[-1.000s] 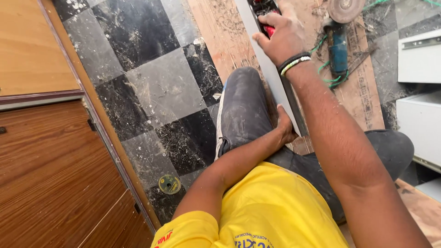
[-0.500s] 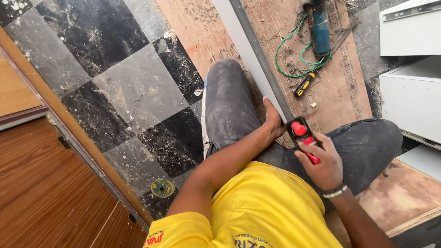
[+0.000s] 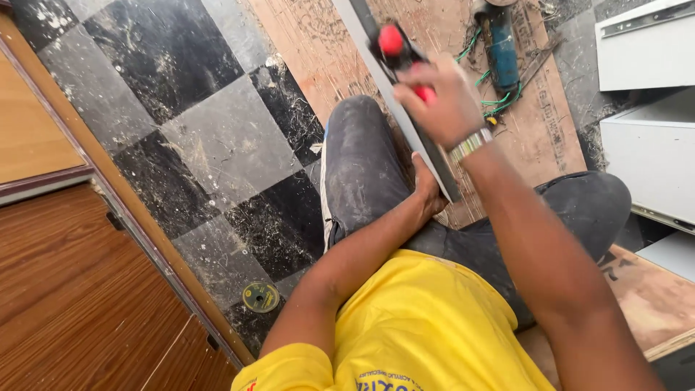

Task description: Scraping and leveling the edge of a wood strip using a hand tool.

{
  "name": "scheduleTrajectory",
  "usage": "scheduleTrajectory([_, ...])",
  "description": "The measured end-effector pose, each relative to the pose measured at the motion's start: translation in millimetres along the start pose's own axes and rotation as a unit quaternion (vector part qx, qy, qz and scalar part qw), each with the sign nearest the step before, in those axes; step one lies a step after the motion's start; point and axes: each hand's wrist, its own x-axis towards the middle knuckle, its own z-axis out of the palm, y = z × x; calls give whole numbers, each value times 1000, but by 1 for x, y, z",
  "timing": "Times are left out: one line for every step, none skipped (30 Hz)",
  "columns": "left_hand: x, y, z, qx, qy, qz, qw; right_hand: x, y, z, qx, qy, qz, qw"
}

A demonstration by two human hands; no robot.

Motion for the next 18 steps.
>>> scheduleTrajectory([-4, 3, 4, -70, -75, 2, 995, -20, 6, -3, -15, -4, -30, 999])
scheduleTrajectory([-8, 7, 9, -140, -149, 4, 979, -39, 13, -6, -30, -9, -59, 998])
scheduleTrajectory([-4, 8, 8, -142, -148, -1, 979, -74, 17, -11, -31, -12, -55, 998])
scheduleTrajectory([0, 8, 7, -136, -162, -1, 977, -108, 20, -16, -43, -10, -28, 999])
scheduleTrajectory([3, 6, 5, -131, -175, -5, 976, -144, 23, -22, -55, -8, 2, 998])
scheduleTrajectory([60, -32, -42, -134, -173, -12, 976, -169, 25, -25, -57, -12, 8, 998])
scheduleTrajectory([120, -64, -68, -270, -414, 42, 868, -192, 28, -30, -44, -10, 62, 997])
scheduleTrajectory([185, -91, -69, -390, -611, 101, 681, -215, 30, -36, -31, -8, 117, 993])
scheduleTrajectory([154, -74, -55, -390, -611, 103, 681, -214, 34, -35, -31, -9, 115, 993])
scheduleTrajectory([122, -57, -40, -247, -360, 77, 896, -214, 36, -35, -29, -1, 119, 992])
scheduleTrajectory([89, -40, -27, -77, -57, 47, 994, -216, 38, -33, -26, 9, 124, 992])
scheduleTrajectory([61, -25, -16, -76, -56, 49, 994, -193, 33, -30, -24, 10, 124, 992])
scheduleTrajectory([33, -10, -5, -112, -110, 38, 987, -171, 27, -27, -45, 6, 94, 994])
scheduleTrajectory([4, 3, 6, -148, -163, 27, 975, -150, 22, -24, -66, 2, 64, 996])
scheduleTrajectory([-1, 5, 6, -145, -159, 27, 976, -121, 24, -16, -63, 2, 67, 996])
scheduleTrajectory([-7, 7, 6, -134, -135, 15, 982, -94, 26, -9, -44, 12, 15, 999])
scheduleTrajectory([-10, 12, 11, -120, -116, 7, 986, -63, 29, -3, -28, 27, -42, 998])
scheduleTrajectory([2, 2, 4, -115, -118, 10, 986, -40, 19, -3, -27, 33, -44, 998])
